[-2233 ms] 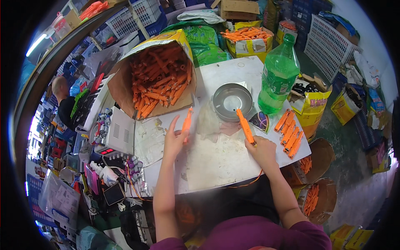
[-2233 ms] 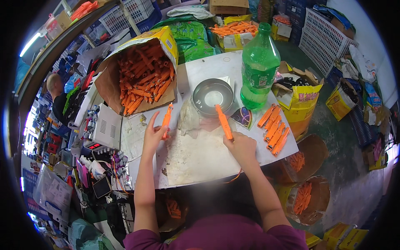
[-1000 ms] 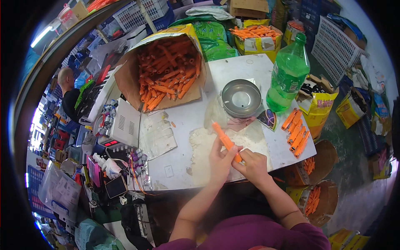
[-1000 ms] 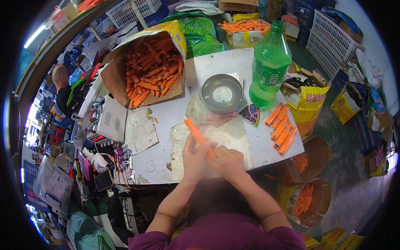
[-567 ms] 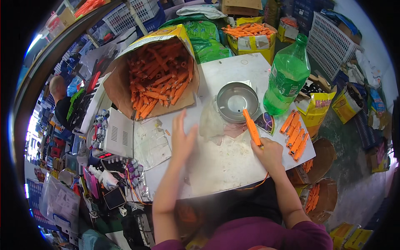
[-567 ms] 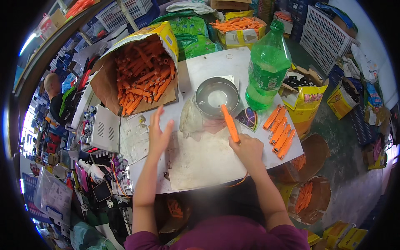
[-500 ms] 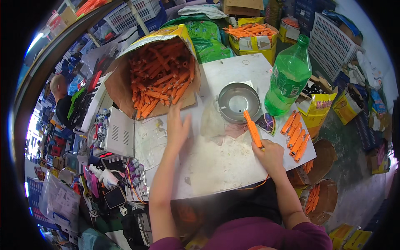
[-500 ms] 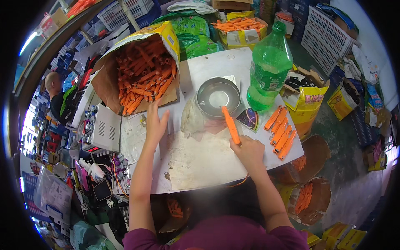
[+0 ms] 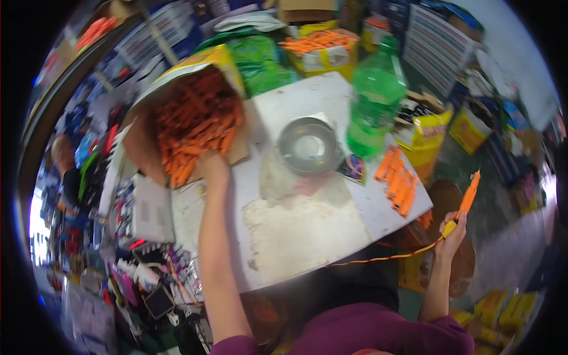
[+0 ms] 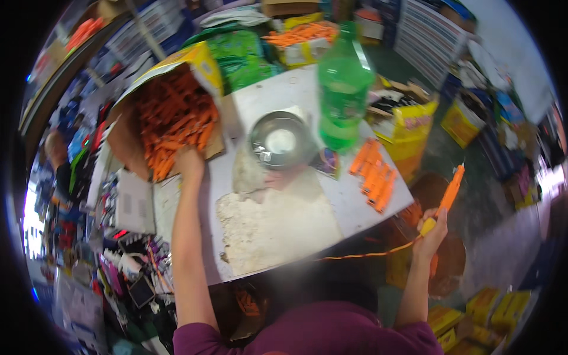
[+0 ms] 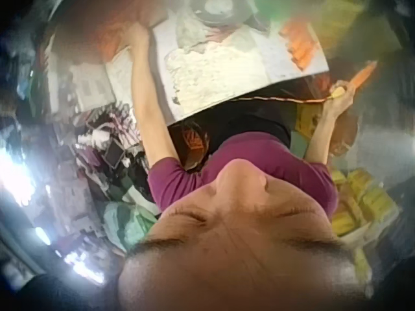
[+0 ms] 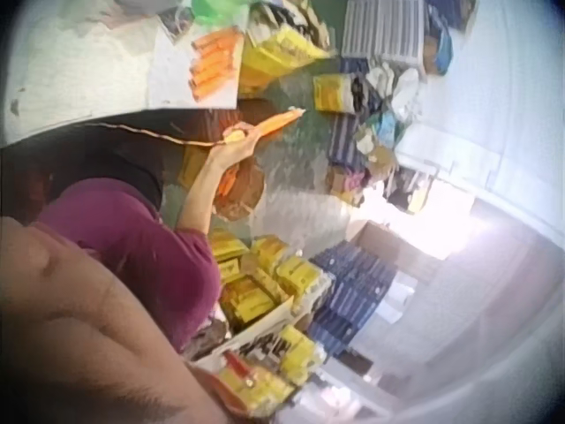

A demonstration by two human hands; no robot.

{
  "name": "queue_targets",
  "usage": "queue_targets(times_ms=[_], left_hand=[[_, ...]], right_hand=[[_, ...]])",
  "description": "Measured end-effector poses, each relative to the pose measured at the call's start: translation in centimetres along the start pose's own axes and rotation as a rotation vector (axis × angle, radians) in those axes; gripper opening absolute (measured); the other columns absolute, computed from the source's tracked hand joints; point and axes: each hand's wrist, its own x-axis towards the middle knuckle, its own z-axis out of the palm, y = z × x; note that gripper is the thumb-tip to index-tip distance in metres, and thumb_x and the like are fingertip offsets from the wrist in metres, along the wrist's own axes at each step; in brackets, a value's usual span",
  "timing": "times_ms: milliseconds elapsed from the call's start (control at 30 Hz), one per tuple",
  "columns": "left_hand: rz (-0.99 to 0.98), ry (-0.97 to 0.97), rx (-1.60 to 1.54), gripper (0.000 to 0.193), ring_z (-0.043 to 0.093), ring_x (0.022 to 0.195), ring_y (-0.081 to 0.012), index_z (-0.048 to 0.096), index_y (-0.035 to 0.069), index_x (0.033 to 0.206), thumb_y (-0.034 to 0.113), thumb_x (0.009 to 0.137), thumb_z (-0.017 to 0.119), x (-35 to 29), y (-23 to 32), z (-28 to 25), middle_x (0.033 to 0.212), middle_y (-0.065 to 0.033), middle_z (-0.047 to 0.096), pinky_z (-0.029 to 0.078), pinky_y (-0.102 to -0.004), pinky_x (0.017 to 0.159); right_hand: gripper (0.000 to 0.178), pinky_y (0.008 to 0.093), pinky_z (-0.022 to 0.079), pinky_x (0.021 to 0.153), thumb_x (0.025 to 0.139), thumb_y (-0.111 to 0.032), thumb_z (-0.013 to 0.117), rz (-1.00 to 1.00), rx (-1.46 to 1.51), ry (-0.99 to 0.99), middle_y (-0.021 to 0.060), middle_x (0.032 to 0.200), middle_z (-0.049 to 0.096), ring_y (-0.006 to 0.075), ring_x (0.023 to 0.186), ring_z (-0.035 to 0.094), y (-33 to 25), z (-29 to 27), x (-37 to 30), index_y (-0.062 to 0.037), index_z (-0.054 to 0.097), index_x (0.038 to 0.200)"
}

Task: The person assembles orange plastic toy components by hand, joining them with glue from a bottle at a workbench.

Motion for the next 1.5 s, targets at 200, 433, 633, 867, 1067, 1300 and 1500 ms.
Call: queue_targets(times_ms=[200,433,633,867,1067,1300,1500], left_hand=[[0.024,0.005,-0.184,0.024,0.058,0.072,-0.0317,0.062,0.001,0.079,0.024,0.073,0.061,-2.0,-1.1,-4.2,0.075,-0.0160,0.060,0.045,-0.0428,0.065],[-0.249,-0.039,-0.891,0.022,0.057,0.071,-0.0122,0.060,-0.002,0.092,0.018,0.081,0.062,-6.9,0.7,-12.3,0.080,-0.0076,0.063,0.045,-0.0266,0.063],[-0.216,-0.313,-1.738,0.019,0.060,0.081,-0.0168,0.055,-0.002,0.099,0.011,0.085,0.055,-11.2,3.0,-17.9,0.090,-0.0100,0.062,0.047,-0.0296,0.077],[0.008,-0.557,-1.894,0.024,0.059,0.088,-0.0164,0.054,0.000,0.105,0.005,0.082,0.055,-14.5,8.2,-21.5,0.096,-0.0099,0.061,0.045,-0.0280,0.081],[0.277,-0.352,-1.288,0.041,0.051,0.108,-0.0208,0.048,0.001,0.115,0.016,0.078,0.061,-11.4,9.2,-18.9,0.113,-0.0111,0.056,0.038,-0.0336,0.092],[-0.001,0.120,-0.155,0.030,0.050,0.090,-0.0272,0.061,0.003,0.094,0.029,0.078,0.057,-1.1,2.0,-6.0,0.094,-0.0118,0.058,0.036,-0.0402,0.077],[0.036,0.056,0.159,0.030,0.052,0.087,-0.0240,0.066,0.004,0.081,0.032,0.077,0.056,1.4,0.5,-1.0,0.084,-0.0104,0.061,0.035,-0.0401,0.077]], right_hand=[[0.038,0.0205,0.031,0.037,0.089,-0.039,0.044,0.074,-0.175,0.154,0.0032,0.059,0.048,0.0090,0.044,0.043,2.4,-5.6,6.0,-0.0073,0.049,0.070],[0.050,0.0199,0.031,0.034,0.090,-0.046,0.036,0.230,-0.195,-0.133,0.0035,0.053,0.048,0.0088,0.038,0.042,6.7,-2.6,3.1,-0.0054,0.052,0.065],[0.019,0.0284,0.044,0.063,0.077,-0.017,0.061,-0.156,-0.540,-0.971,0.0103,0.069,0.057,0.0194,0.068,0.057,2.4,9.7,-8.3,0.0010,0.056,0.076],[0.024,0.0265,0.043,0.064,0.068,-0.016,0.070,-0.158,-0.406,-1.295,0.0078,0.070,0.057,0.0163,0.067,0.056,0.7,13.3,-12.6,-0.0003,0.060,0.083],[0.025,0.0217,0.043,0.054,0.082,-0.027,0.054,0.176,-0.301,-0.609,-0.0005,0.070,0.054,0.0077,0.058,0.051,-0.1,4.0,-9.3,-0.0026,0.057,0.087],[0.036,0.0209,0.029,0.034,0.086,-0.048,0.046,0.379,0.213,0.335,-0.0025,0.054,0.043,0.0084,0.038,0.036,5.0,-21.9,4.1,-0.0121,0.052,0.083],[0.040,0.0208,0.031,0.034,0.087,-0.049,0.041,0.549,0.425,0.364,-0.0023,0.064,0.049,0.0088,0.041,0.037,8.4,-21.4,3.3,-0.0129,0.053,0.099]])
